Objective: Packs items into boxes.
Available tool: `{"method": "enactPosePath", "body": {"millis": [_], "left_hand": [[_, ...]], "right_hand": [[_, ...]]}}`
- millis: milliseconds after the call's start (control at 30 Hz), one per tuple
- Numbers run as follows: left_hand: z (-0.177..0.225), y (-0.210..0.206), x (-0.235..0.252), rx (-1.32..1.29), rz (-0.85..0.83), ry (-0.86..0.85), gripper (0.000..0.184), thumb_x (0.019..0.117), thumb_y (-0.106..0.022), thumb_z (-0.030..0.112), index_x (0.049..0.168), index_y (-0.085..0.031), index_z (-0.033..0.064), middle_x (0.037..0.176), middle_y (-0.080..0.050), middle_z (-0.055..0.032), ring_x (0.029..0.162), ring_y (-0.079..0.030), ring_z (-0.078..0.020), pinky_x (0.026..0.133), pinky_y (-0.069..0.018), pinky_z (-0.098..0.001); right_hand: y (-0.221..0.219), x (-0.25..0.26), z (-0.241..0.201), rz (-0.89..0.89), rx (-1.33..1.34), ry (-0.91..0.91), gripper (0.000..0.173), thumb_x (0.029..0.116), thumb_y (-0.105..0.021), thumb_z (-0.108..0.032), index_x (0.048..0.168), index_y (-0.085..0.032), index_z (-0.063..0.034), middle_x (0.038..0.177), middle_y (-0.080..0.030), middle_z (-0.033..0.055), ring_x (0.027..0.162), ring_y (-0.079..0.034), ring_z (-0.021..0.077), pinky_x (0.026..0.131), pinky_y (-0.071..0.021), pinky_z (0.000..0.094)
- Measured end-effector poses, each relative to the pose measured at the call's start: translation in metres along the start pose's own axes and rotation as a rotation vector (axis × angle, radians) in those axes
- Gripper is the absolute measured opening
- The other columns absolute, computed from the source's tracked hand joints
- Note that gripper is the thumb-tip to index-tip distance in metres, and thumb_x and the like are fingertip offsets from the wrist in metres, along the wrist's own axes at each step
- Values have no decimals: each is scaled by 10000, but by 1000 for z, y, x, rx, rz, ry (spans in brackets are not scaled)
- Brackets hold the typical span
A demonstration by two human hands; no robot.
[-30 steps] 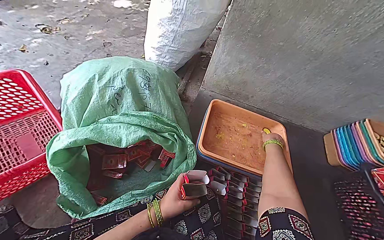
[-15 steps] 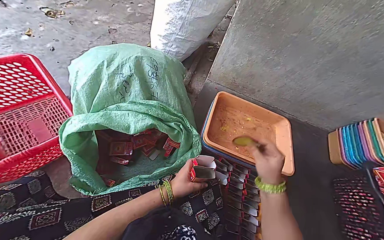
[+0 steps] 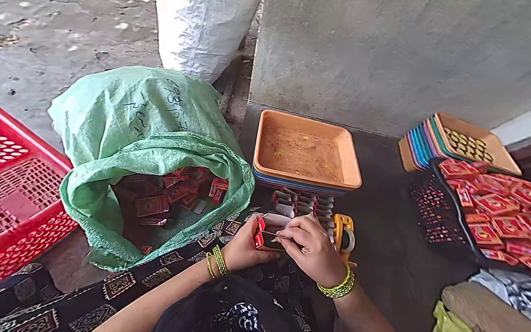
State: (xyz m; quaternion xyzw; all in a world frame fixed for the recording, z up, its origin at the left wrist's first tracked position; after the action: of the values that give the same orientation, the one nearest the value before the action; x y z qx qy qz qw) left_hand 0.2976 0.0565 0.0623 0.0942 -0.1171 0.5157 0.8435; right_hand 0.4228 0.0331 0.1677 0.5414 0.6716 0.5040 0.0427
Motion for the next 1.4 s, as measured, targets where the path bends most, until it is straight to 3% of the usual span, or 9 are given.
{"method": "enactPosePath", "body": {"millis": [167, 367, 533, 767, 900, 1000, 1067, 1167, 1400], "left_hand": [[4, -25, -28, -271, -95, 56, 1095, 688, -942, 407, 1459, -309, -45, 1329, -629, -108, 1227, -634, -189, 1054, -553, -394], [-3, -8, -47, -174, 38, 316, 618, 937, -745, 261, 1407, -409, 40, 1100, -726, -75, 899, -736, -177, 775, -637, -347], [15, -3, -53, -93, 69, 265, 609, 952, -725, 280, 1435, -426, 61, 1106, -732, -75, 943, -744, -177, 844, -641, -360], [44, -10, -57, 83, 3, 143, 591, 960, -717, 309, 1445, -470, 79, 1128, -736, -27, 980, -728, -113, 897, -617, -327], [55, -8, -66, 101, 12, 47, 786, 969, -710, 295, 1577, -254, 95, 1243, -685, -78, 1056, -711, -150, 940, -611, -354], [65, -1, -70, 120, 90, -5, 897, 950, -731, 272, 1599, -137, 97, 1204, -700, -105, 1021, -728, -178, 907, -628, -377], [78, 3, -71, 139, 118, -56, 812, 958, -726, 243, 1573, -225, 72, 1233, -685, -107, 1047, -718, -184, 924, -625, -393], [94, 1, -67, 110, 101, -151, 675, 975, -706, 197, 1500, -348, -32, 1259, -668, -141, 1066, -709, -187, 933, -620, -387], [114, 24, -69, -33, 120, -308, 461, 921, -765, 136, 1274, -506, -5, 1133, -684, -108, 968, -715, -177, 855, -633, -373]], "right_hand": [[47, -43, -14, 23, 98, -124, 103, 966, -725, -171, 971, -764, -76, 972, -757, 24, 964, -705, 110, 903, -588, 304], [114, -127, 21, -122, -173, -497, 169, 991, -668, -279, 1046, -759, -148, 967, -744, -27, 840, -688, 38, 782, -589, 247], [66, -219, 80, -646, -400, -874, 199, 988, -630, -223, 1131, -740, -138, 1083, -740, 102, 1038, -699, 286, 937, -536, 549], [8, -294, 157, -688, -410, -967, 244, 998, -596, -163, 1198, -732, -127, 1242, -710, 114, 1200, -653, 298, 1044, -494, 541], [37, -244, 130, -443, -464, -855, 254, 1013, -572, -188, 1196, -732, -117, 1214, -722, 100, 1155, -679, 264, 1028, -516, 500], [50, -181, 73, -62, -295, -551, 282, 1018, -609, -266, 1233, -718, -118, 1149, -743, 40, 1018, -717, 126, 937, -585, 325], [40, -138, 26, 128, 1, -360, 341, 1012, -660, -259, 1280, -668, -47, 1195, -727, 62, 1027, -724, 104, 881, -628, 277], [12, -95, -34, 223, 352, -176, 438, 999, -680, -195, 1342, -576, 58, 1312, -655, 174, 1110, -706, 223, 877, -646, 362], [-20, -50, -75, 334, 536, 10, 523, 1020, -650, -172, 1442, -499, 98, 1431, -578, 214, 1195, -669, 201, 965, -608, 331]]}}
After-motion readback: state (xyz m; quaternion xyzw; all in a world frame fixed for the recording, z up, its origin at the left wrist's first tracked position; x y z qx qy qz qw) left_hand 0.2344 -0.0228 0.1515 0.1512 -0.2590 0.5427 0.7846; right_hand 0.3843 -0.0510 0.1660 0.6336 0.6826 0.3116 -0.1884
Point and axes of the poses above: each hand's wrist, its own x-axis towards the middle knuckle, its own y-axis out of the back of the hand, z = x × y, the point moved 10 cm from there along x, towards the middle knuckle
